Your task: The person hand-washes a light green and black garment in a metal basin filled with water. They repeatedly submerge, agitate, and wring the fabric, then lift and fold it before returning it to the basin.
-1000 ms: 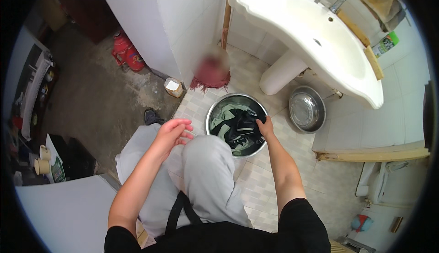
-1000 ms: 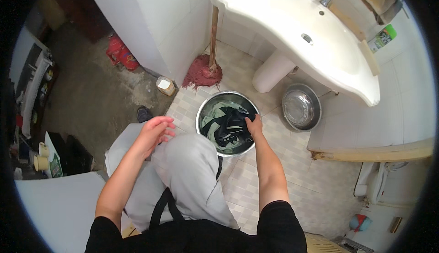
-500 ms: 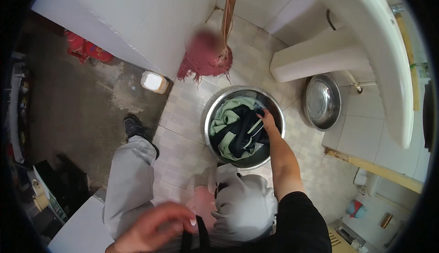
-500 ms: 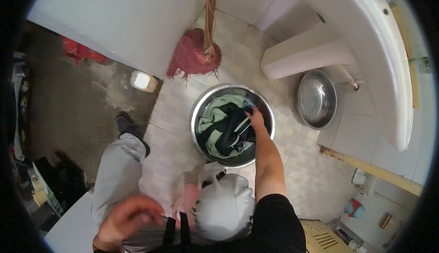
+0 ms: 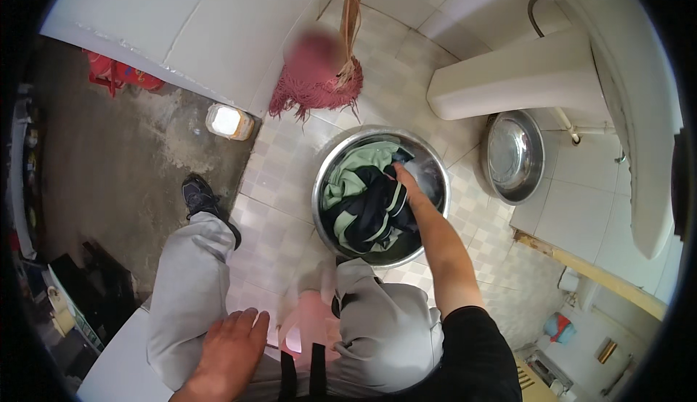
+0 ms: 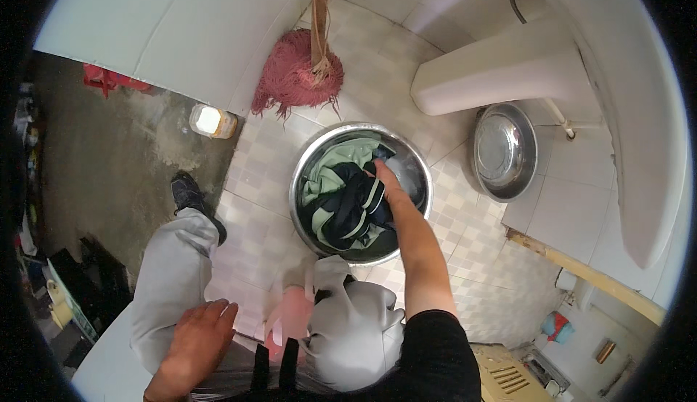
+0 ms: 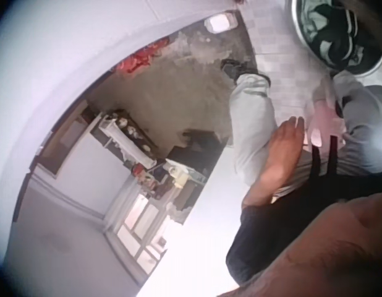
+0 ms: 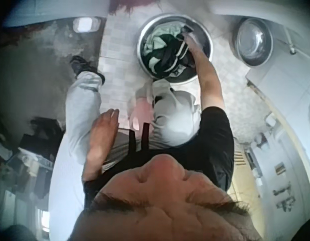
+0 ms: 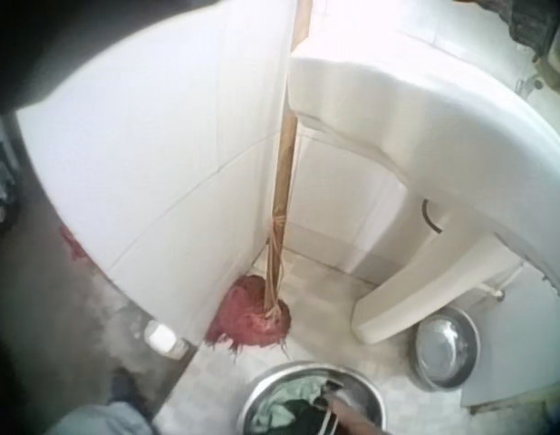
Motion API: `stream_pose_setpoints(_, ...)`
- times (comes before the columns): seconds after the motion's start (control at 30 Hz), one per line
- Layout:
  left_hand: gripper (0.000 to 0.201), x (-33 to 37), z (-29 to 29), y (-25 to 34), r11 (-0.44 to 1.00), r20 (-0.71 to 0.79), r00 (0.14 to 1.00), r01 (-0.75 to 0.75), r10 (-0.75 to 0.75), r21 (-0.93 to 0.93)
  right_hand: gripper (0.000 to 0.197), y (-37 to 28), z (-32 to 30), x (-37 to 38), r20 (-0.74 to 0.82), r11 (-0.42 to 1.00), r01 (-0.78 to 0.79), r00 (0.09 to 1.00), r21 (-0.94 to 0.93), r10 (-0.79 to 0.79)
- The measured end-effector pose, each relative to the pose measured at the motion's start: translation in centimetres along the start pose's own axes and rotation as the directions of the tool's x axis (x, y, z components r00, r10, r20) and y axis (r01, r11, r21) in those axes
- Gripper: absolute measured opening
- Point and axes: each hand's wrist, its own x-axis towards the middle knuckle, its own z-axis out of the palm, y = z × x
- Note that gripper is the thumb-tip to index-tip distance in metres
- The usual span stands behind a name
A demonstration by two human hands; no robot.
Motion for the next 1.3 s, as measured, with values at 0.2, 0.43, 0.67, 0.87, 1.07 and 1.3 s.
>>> stream_pose_setpoints(0.2,0.040,0.5,-1.0,0.4,1.000,0.002,1.000,0.002,-0.002,-0.030,0.029,2.3,1.2,-0.9,-0.147,0.885,-0.054,0.989,-0.462,-0.017)
stream_pose_setpoints(0.43,0.042,0.1,-1.5,0.0,0.999,0.012,1.000,0.004,-0.003,-0.051,0.048,-0.2,-2.9,-1.9,-0.233,0.980,-0.192,0.957,-0.059,0.174)
stream_pose_setpoints(0.67,0.045,-0.1,-1.7,0.3,0.999,0.078,0.996,0.034,-0.031,-0.038,0.055,-11.2,-4.6,-8.4,-0.513,0.856,0.058,0.779,-0.513,-0.360)
stream_pose_setpoints(0.87,0.044,-0.1,-1.6,1.0,1.000,0.019,1.000,0.009,-0.009,0.023,0.076,-4.1,0.6,-7.3,-0.305,0.878,-0.192,0.951,-0.439,0.055)
stream_pose_setpoints(1.07,0.045,-0.2,-1.8,0.7,1.000,0.037,0.999,-0.018,0.018,-0.010,0.051,3.1,-0.9,-3.6,-0.174,0.999,-0.005,0.985,0.039,0.012)
stream_pose_setpoints(1.3,0.046,-0.5,0.1,0.0,0.999,0.043,0.998,-0.040,0.038,0.034,0.046,-1.1,-1.0,-3.7,-0.100,0.867,-0.084,0.994,-0.491,0.040)
